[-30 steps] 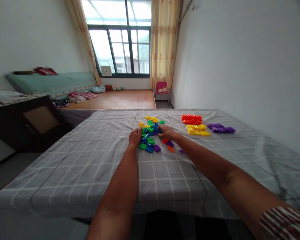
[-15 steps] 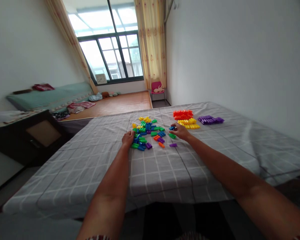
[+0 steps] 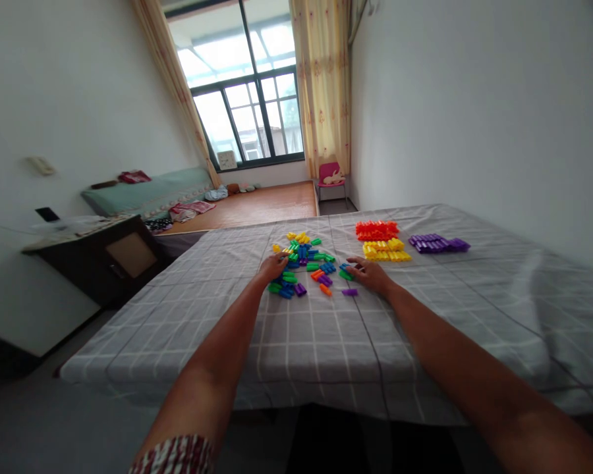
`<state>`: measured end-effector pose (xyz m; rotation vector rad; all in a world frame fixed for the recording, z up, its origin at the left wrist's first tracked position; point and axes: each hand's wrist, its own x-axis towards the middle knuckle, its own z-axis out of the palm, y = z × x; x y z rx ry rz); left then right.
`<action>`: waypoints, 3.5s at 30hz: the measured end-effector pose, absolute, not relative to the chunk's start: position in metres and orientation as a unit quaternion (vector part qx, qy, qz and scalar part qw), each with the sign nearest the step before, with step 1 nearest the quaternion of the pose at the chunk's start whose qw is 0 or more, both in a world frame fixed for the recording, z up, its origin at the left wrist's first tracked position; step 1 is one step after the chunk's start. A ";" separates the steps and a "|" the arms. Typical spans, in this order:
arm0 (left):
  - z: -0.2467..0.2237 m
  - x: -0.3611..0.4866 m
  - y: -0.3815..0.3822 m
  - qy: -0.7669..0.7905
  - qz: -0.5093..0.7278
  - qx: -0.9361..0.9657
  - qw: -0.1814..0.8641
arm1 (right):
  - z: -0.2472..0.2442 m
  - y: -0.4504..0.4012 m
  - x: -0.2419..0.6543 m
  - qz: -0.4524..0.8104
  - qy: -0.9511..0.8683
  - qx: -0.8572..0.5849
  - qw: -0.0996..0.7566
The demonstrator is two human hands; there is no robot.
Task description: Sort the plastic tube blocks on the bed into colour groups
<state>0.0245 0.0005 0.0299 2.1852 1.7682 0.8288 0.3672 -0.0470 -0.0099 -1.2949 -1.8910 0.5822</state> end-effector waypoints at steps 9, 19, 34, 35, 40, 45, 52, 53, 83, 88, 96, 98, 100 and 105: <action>0.001 0.003 -0.003 0.569 0.518 0.579 0.270 | -0.007 -0.052 0.370 0.267 -0.768 -0.462 0.353; -0.006 0.000 0.001 0.577 0.487 0.603 0.257 | -0.005 -0.053 0.368 0.204 -0.767 -0.508 0.335; 0.001 0.009 0.000 0.528 0.442 0.694 0.212 | -0.009 -0.056 0.368 0.222 -0.747 -0.511 0.363; 0.001 0.007 0.000 0.533 0.447 0.691 0.198 | -0.009 -0.056 0.367 0.211 -0.745 -0.513 0.370; 0.000 0.001 0.004 0.565 0.481 0.643 0.190 | -0.013 -0.057 0.362 0.196 -0.759 -0.474 0.402; -0.004 0.001 0.008 0.569 0.467 0.646 0.202 | -0.013 -0.059 0.359 0.178 -0.770 -0.461 0.404; -0.004 0.006 0.007 0.560 0.453 0.664 0.200 | -0.007 -0.068 0.350 0.094 -0.771 -0.531 0.338; -0.003 0.006 0.006 0.560 0.452 0.665 0.202 | -0.007 -0.069 0.348 0.104 -0.778 -0.522 0.333; 0.000 0.008 0.005 0.535 0.468 0.678 0.187 | 0.042 0.016 0.246 0.090 -0.802 -0.540 0.241; 0.010 0.018 -0.005 0.441 0.482 0.721 0.230 | 0.042 0.000 0.222 0.323 -0.777 -0.436 0.319; 0.006 0.004 0.004 0.475 0.511 0.687 0.202 | 0.038 0.004 0.241 0.245 -0.739 -0.543 0.315; 0.006 0.002 0.005 0.504 0.501 0.686 0.158 | 0.036 0.000 0.244 0.141 -0.774 -0.530 0.316; 0.007 0.003 0.005 0.530 0.484 0.686 0.118 | 0.032 -0.010 0.241 0.106 -0.804 -0.496 0.312; 0.006 0.006 0.001 0.548 0.458 0.694 0.089 | 0.026 -0.032 0.225 0.175 -0.846 -0.437 0.249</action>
